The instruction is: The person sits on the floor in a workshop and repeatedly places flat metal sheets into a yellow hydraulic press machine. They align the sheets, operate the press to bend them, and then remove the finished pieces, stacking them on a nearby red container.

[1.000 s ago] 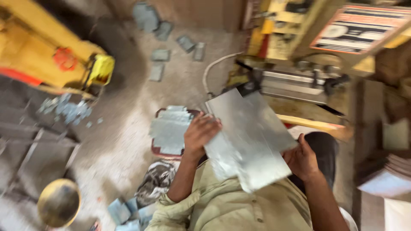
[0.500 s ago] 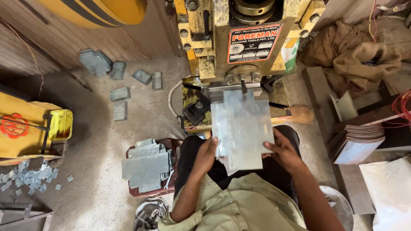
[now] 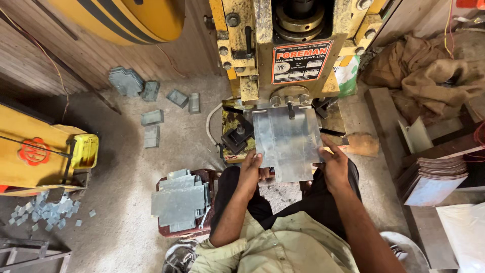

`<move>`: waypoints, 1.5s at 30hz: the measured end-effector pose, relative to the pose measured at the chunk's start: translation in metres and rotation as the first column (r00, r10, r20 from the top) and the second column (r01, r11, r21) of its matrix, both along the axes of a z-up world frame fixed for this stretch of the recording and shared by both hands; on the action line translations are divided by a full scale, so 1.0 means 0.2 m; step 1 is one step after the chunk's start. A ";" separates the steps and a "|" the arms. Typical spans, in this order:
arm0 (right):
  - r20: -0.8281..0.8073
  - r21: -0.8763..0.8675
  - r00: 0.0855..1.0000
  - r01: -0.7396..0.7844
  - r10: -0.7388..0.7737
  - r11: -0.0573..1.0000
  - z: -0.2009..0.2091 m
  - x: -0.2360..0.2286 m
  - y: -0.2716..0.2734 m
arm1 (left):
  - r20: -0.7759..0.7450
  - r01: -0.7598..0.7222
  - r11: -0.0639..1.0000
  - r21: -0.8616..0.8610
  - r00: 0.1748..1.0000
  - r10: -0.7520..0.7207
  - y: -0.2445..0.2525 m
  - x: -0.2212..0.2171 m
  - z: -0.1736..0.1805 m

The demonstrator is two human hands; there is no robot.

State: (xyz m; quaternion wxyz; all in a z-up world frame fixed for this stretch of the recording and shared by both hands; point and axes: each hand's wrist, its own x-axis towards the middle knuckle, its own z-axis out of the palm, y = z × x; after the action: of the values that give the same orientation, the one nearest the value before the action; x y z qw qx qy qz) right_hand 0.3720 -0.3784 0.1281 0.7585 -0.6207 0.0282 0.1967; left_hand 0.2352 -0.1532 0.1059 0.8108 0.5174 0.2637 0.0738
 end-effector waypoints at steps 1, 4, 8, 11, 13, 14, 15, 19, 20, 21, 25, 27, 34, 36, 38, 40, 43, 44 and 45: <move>-0.018 0.010 1.000 0.011 -0.011 1.000 0.02 0.00 0.00 | -0.019 -0.004 0.999 -0.032 1.000 0.003 0.00 -0.01 0.02; -0.064 -0.006 0.998 0.020 -0.021 1.000 0.07 0.00 0.00 | -0.078 -0.034 0.993 -0.112 0.997 0.025 0.00 -0.01 0.09; -0.113 0.082 0.993 -0.012 0.022 0.997 0.06 0.04 -0.01 | 0.013 0.022 0.986 -0.167 1.000 -0.020 0.01 -0.01 0.12; -0.112 0.133 0.994 0.000 0.016 0.991 0.05 0.04 -0.03 | 0.079 0.084 0.989 -0.119 0.994 -0.075 0.02 -0.03 0.11; -0.060 0.224 0.998 0.014 0.000 0.975 0.05 0.03 -0.03 | 0.054 0.092 0.990 -0.109 0.995 -0.086 0.03 -0.05 0.09; -0.085 0.236 0.996 0.042 -0.023 0.971 0.06 0.05 -0.02 | 0.069 0.085 0.991 -0.103 0.995 -0.078 0.03 -0.06 0.09; -0.110 0.247 0.993 0.071 -0.045 0.966 0.07 0.07 -0.01 | 0.084 0.077 0.992 -0.096 0.994 -0.069 0.04 -0.07 0.08; -0.297 0.242 0.955 0.057 0.018 0.969 0.13 0.21 0.02 | 0.189 0.120 0.988 -0.097 0.977 -0.100 0.04 -0.09 0.07; -0.234 0.201 0.967 -0.049 0.097 0.978 0.12 0.25 0.03 | 0.248 0.148 0.981 -0.124 0.962 -0.114 0.02 -0.08 0.06; -0.175 0.152 0.968 -0.153 0.179 0.976 0.09 0.28 0.06 | 0.306 0.178 0.973 -0.148 0.943 -0.126 0.00 -0.06 0.05; -0.123 0.186 0.992 0.011 0.012 0.982 -0.03 0.25 0.05 | 0.139 0.182 0.983 -0.034 0.975 -0.176 -0.05 -0.05 0.08; 0.030 0.316 0.987 0.142 -0.160 0.938 -0.06 0.08 0.02 | 0.324 0.299 0.951 -0.083 0.910 -0.258 -0.10 -0.06 0.09; 0.014 0.285 0.744 -0.643 0.668 0.711 0.14 -0.54 -0.17 | 0.335 0.219 0.919 -0.327 0.936 -0.103 -0.24 0.01 -0.06; 0.160 0.149 0.843 -0.535 0.513 0.832 0.13 -0.52 -0.22 | 0.145 0.017 0.988 -0.154 0.989 0.005 -0.19 0.07 -0.18; 0.321 -0.060 0.934 -0.143 0.155 0.988 0.08 -0.39 -0.25 | 0.062 -0.107 0.988 -0.107 0.992 0.114 -0.14 0.10 -0.30; 0.467 -0.260 0.883 0.089 0.044 0.961 0.01 -0.19 -0.27 | 0.066 -0.174 0.960 -0.220 0.979 0.193 -0.11 0.09 -0.36; 0.289 -0.337 0.947 -0.038 0.142 0.941 -0.12 0.03 -0.23 | 0.187 -0.246 0.929 -0.277 0.934 0.303 -0.11 0.05 -0.30; 0.168 -0.350 0.967 -0.123 0.192 0.929 -0.17 0.06 -0.21 | 0.150 -0.252 0.942 -0.222 0.946 0.288 -0.12 0.03 -0.24; 0.142 -0.230 0.977 -0.126 0.162 0.965 -0.21 0.05 -0.19 | 0.113 -0.255 0.952 -0.167 0.955 0.276 -0.13 -0.01 -0.17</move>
State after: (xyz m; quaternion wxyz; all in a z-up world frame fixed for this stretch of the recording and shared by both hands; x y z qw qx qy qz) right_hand 0.3823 -0.4165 0.0856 0.6687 -0.7149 -0.0563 0.1967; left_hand 0.2335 -0.1785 0.0720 0.8461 0.4083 0.2803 0.1970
